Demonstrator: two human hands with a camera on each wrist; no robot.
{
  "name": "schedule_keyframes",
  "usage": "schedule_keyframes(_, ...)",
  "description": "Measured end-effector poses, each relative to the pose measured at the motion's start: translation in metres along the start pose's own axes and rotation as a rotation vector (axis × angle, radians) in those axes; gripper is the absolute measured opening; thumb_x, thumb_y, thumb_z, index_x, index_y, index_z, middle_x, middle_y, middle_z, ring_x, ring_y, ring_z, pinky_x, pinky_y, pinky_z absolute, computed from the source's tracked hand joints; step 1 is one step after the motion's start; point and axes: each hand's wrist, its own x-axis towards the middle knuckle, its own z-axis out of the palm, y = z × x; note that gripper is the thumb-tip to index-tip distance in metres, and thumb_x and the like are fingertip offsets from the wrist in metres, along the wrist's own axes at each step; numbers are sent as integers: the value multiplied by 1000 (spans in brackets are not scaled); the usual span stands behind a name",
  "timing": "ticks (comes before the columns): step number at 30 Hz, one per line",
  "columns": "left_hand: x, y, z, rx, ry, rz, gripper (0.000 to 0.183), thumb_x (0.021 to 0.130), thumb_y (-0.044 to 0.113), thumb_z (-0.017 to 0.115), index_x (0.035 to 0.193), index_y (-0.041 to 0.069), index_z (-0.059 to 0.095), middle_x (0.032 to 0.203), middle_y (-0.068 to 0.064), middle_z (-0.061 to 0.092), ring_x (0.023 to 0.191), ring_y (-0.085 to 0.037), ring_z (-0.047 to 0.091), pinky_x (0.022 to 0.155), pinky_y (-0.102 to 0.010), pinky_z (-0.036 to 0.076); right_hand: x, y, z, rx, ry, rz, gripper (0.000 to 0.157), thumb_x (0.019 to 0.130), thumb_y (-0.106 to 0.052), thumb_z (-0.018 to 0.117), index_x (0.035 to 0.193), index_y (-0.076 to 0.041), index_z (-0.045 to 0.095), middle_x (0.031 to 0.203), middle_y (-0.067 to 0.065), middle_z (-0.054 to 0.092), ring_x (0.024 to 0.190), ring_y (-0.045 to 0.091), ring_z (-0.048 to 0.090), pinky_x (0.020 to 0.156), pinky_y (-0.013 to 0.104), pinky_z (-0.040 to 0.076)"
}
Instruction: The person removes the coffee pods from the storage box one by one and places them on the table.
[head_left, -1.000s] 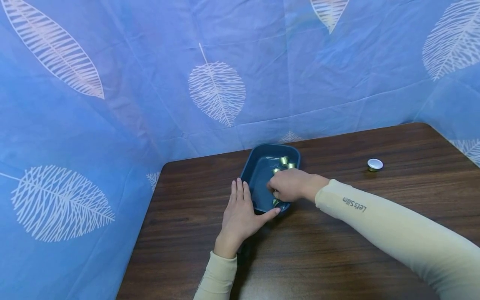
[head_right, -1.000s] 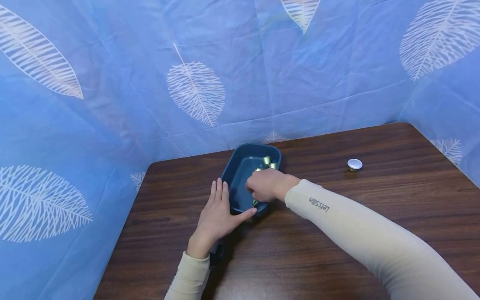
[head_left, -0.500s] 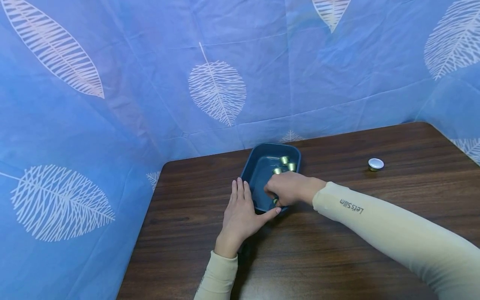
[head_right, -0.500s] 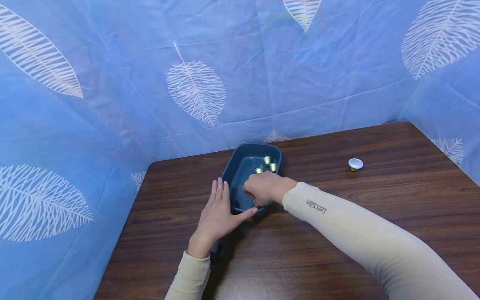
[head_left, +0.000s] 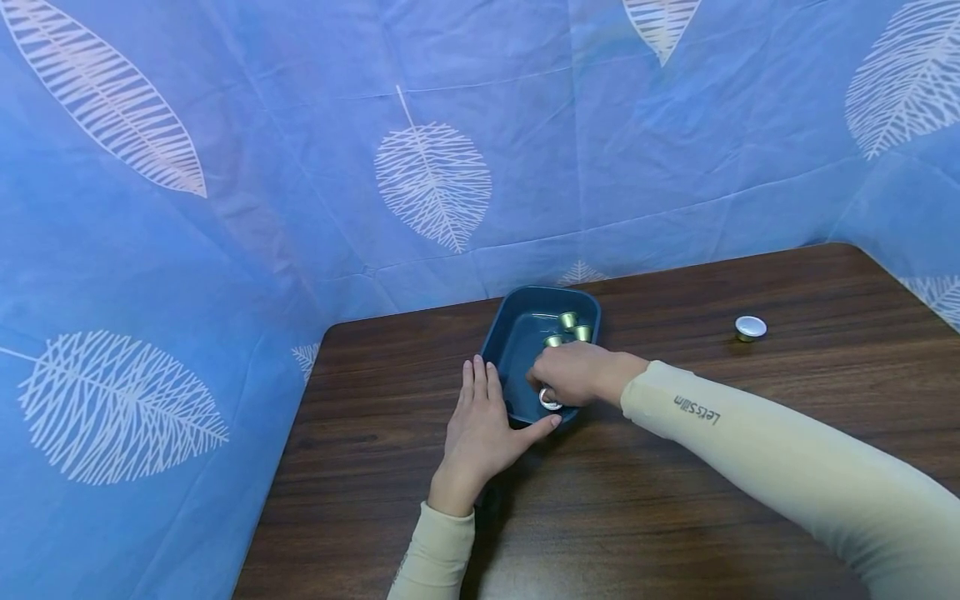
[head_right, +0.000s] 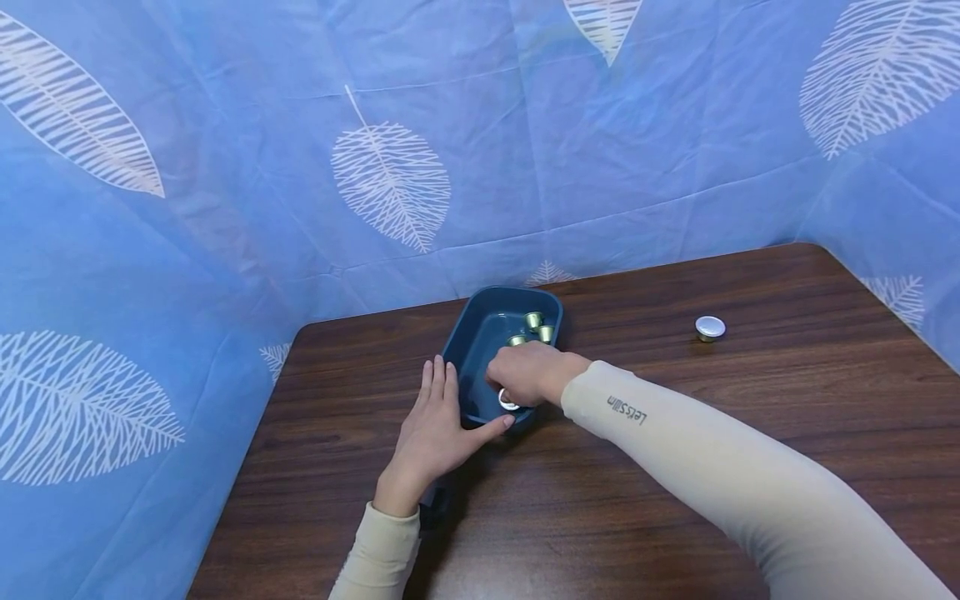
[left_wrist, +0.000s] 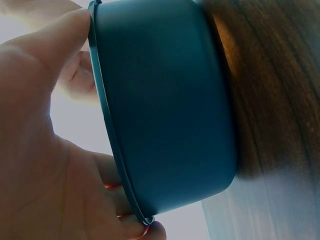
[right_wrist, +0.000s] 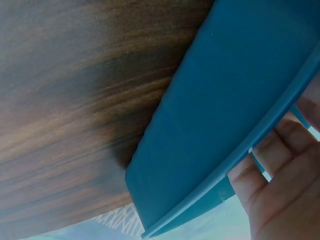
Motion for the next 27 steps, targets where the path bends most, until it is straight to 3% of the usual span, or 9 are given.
schedule_keyframes(7,0,0,0,-6,-9,-1,124,89,83,65,170,-1,22,181,-22,8,170,-37,5,135,-52,25,-3,-1,-2,-29,43,-5,31,106,-24,71,133,-9,74,117,7,78,106,21,75,102,47,62)
schedule_keyframes(13,0,1,0,17,-17,-5,124,89,84,63,170,-1,23,181,-22,9,170,-37,6,135,-51,25,-3,-3,-2,-79,66,-16,43,96,-26,84,134,-10,74,122,9,77,108,23,77,103,47,62)
schedule_keyframes(19,0,0,1,16,-14,0,124,89,84,63,169,-2,23,180,-24,10,170,-38,6,135,-51,25,0,-5,2,-146,79,-24,53,93,-24,87,141,-9,69,125,11,76,110,25,76,101,47,63)
schedule_keyframes(27,0,-1,0,11,-11,0,124,89,83,64,170,-2,23,180,-22,9,170,-37,6,135,-51,24,2,-5,4,-147,85,-45,42,96,-19,83,135,-9,73,112,5,77,102,19,75,95,42,65)
